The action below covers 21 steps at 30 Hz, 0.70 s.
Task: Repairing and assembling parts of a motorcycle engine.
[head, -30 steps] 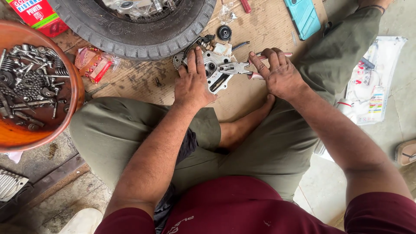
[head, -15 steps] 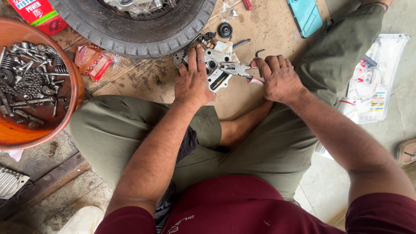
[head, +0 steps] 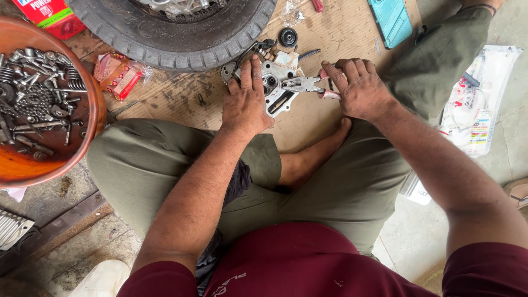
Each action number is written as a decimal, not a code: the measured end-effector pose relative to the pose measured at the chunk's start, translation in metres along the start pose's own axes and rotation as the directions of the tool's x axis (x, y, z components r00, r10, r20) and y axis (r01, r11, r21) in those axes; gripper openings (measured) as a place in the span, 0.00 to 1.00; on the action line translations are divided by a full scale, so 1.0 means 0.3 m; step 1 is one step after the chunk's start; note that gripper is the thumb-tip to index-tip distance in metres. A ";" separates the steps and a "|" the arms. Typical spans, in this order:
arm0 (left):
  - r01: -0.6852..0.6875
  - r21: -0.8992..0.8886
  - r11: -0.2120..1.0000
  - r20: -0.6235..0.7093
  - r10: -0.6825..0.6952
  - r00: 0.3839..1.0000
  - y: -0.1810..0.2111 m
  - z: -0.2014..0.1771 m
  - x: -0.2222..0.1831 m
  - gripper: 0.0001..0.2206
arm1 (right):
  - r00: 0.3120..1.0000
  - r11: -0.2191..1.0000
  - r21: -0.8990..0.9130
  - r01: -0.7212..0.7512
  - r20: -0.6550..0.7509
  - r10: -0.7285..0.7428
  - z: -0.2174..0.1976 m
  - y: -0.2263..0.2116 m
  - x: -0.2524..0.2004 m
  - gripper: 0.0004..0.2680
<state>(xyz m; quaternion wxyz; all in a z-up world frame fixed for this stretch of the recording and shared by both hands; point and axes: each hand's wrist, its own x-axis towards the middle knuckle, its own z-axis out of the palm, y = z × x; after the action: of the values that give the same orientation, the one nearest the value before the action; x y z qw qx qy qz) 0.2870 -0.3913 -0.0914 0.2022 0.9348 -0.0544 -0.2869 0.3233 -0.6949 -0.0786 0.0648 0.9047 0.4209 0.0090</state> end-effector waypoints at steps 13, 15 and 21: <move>-0.014 -0.005 1.000 -0.050 0.014 0.999 -0.003 0.021 0.003 0.66 | 0.985 0.986 0.090 -0.141 0.112 0.131 0.006 -0.073 -0.038 0.28; -0.015 0.008 1.000 -0.046 0.016 0.999 -0.003 0.016 0.008 0.67 | 0.985 0.983 0.102 -0.150 0.099 0.140 -0.001 -0.076 -0.035 0.30; -0.027 0.008 1.000 -0.065 0.028 0.998 -0.004 0.023 0.014 0.66 | 0.994 0.992 0.083 -0.095 0.066 0.090 0.037 -0.079 -0.061 0.31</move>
<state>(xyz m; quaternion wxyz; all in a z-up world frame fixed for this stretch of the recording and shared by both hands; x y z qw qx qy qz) 0.2865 -0.3933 -0.0992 0.2047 0.9434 -0.0617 -0.2535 0.2943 -0.6949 -0.0919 0.0383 0.9250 0.3764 -0.0344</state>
